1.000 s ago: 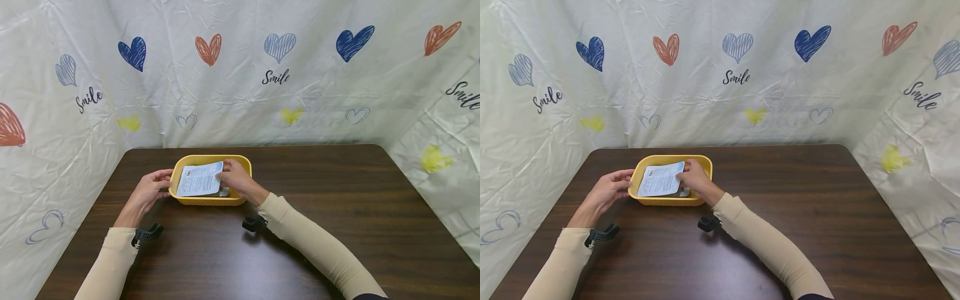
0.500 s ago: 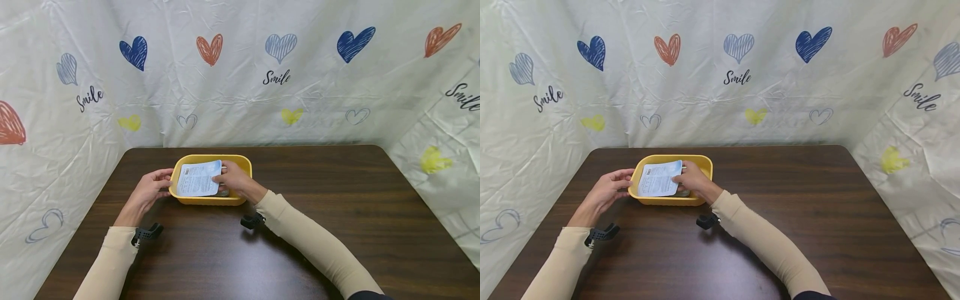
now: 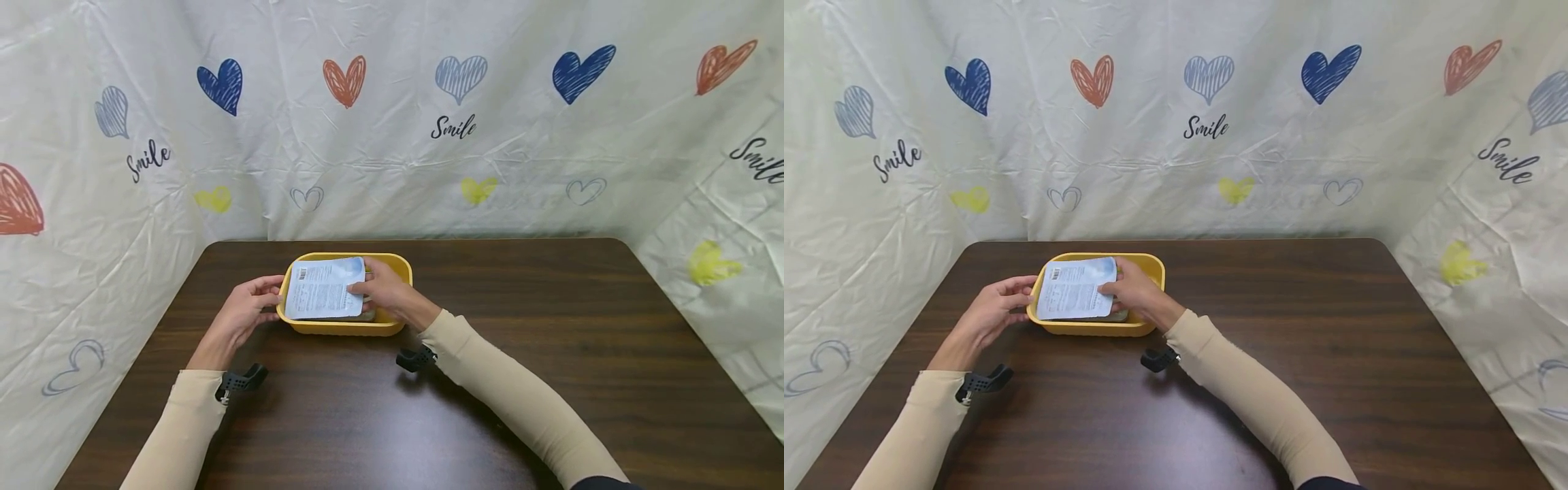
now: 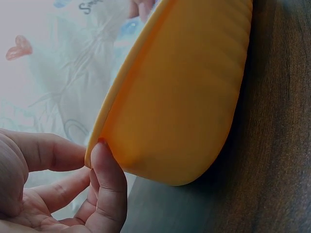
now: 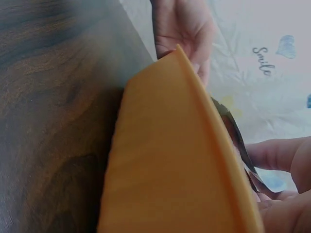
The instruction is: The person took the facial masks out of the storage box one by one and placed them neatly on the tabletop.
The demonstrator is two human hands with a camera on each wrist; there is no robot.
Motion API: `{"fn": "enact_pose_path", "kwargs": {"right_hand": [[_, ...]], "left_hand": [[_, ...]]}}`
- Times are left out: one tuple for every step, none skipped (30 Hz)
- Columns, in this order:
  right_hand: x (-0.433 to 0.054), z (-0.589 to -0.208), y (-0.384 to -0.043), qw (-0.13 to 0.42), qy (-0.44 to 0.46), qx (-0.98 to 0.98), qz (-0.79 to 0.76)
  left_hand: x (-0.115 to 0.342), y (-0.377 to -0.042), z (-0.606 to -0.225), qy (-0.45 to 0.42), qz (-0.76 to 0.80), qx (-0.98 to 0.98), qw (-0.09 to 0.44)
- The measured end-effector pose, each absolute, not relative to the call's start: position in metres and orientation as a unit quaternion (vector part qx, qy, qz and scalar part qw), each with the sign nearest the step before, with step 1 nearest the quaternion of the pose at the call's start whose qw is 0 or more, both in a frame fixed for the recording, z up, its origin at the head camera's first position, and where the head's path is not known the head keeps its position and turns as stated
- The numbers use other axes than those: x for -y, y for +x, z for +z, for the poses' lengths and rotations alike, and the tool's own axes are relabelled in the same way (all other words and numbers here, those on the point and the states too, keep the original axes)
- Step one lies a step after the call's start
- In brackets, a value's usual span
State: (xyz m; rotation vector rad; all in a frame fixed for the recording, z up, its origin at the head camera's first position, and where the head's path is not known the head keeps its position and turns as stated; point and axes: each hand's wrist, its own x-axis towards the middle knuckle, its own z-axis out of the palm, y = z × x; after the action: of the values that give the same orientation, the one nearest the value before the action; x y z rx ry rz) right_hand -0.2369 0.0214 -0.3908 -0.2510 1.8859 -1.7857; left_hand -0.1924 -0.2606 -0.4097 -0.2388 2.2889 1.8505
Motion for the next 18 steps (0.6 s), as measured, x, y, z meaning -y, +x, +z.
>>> {"fn": "enact_pose_path", "kwargs": {"right_hand": [[-0.023, -0.389, -0.237, 0.261, -0.095, -0.699, -0.659], [-0.025, -0.388, -0.237, 0.258, -0.097, -0.7, -0.658], [-0.027, -0.386, -0.238, 0.254, -0.099, -0.703, -0.657], [-0.029, -0.385, -0.238, 0.25, -0.099, -0.705, -0.656], [-0.032, -0.383, -0.238, 0.247, -0.1, -0.706, -0.656], [-0.034, -0.382, -0.238, 0.244, -0.101, -0.707, -0.656], [-0.037, -0.382, -0.238, 0.242, -0.103, -0.707, -0.657], [-0.039, -0.381, -0.238, 0.241, -0.104, -0.706, -0.657], [-0.042, -0.381, -0.237, 0.239, -0.104, -0.706, -0.658], [-0.045, -0.38, -0.237, 0.239, -0.106, -0.706, -0.658], [-0.048, -0.38, -0.236, 0.239, -0.107, -0.705, -0.659], [-0.051, -0.38, -0.236, 0.238, -0.108, -0.705, -0.659], [-0.054, -0.379, -0.236, 0.239, -0.109, -0.704, -0.66], [-0.058, -0.379, -0.236, 0.238, -0.11, -0.704, -0.66], [-0.061, -0.378, -0.236, 0.237, -0.111, -0.704, -0.66], [-0.064, -0.378, -0.236, 0.238, -0.112, -0.702, -0.662], [-0.067, -0.377, -0.236, 0.238, -0.112, -0.7, -0.664], [-0.071, -0.376, -0.236, 0.237, -0.113, -0.699, -0.665]], "left_hand": [[0.26, -0.193, -0.41, -0.08, 0.624, -0.771, 0.093], [0.26, -0.193, -0.41, -0.08, 0.625, -0.771, 0.092], [0.26, -0.193, -0.41, -0.079, 0.626, -0.771, 0.092], [0.26, -0.193, -0.41, -0.078, 0.626, -0.771, 0.092], [0.26, -0.193, -0.41, -0.079, 0.626, -0.771, 0.092], [0.26, -0.193, -0.41, -0.081, 0.626, -0.771, 0.092], [0.26, -0.193, -0.41, -0.083, 0.624, -0.771, 0.093], [0.26, -0.193, -0.41, -0.084, 0.623, -0.772, 0.094], [0.261, -0.192, -0.41, -0.084, 0.623, -0.772, 0.096], [0.261, -0.192, -0.41, -0.086, 0.623, -0.772, 0.097], [0.261, -0.191, -0.41, -0.087, 0.623, -0.771, 0.098], [0.261, -0.191, -0.41, -0.086, 0.623, -0.771, 0.099], [0.262, -0.191, -0.41, -0.084, 0.624, -0.77, 0.099], [0.262, -0.191, -0.41, -0.082, 0.626, -0.769, 0.099], [0.262, -0.191, -0.411, -0.081, 0.628, -0.768, 0.098], [0.262, -0.191, -0.411, -0.079, 0.629, -0.767, 0.097], [0.263, -0.191, -0.411, -0.078, 0.631, -0.765, 0.097], [0.263, -0.192, -0.411, -0.078, 0.634, -0.763, 0.096]]}}
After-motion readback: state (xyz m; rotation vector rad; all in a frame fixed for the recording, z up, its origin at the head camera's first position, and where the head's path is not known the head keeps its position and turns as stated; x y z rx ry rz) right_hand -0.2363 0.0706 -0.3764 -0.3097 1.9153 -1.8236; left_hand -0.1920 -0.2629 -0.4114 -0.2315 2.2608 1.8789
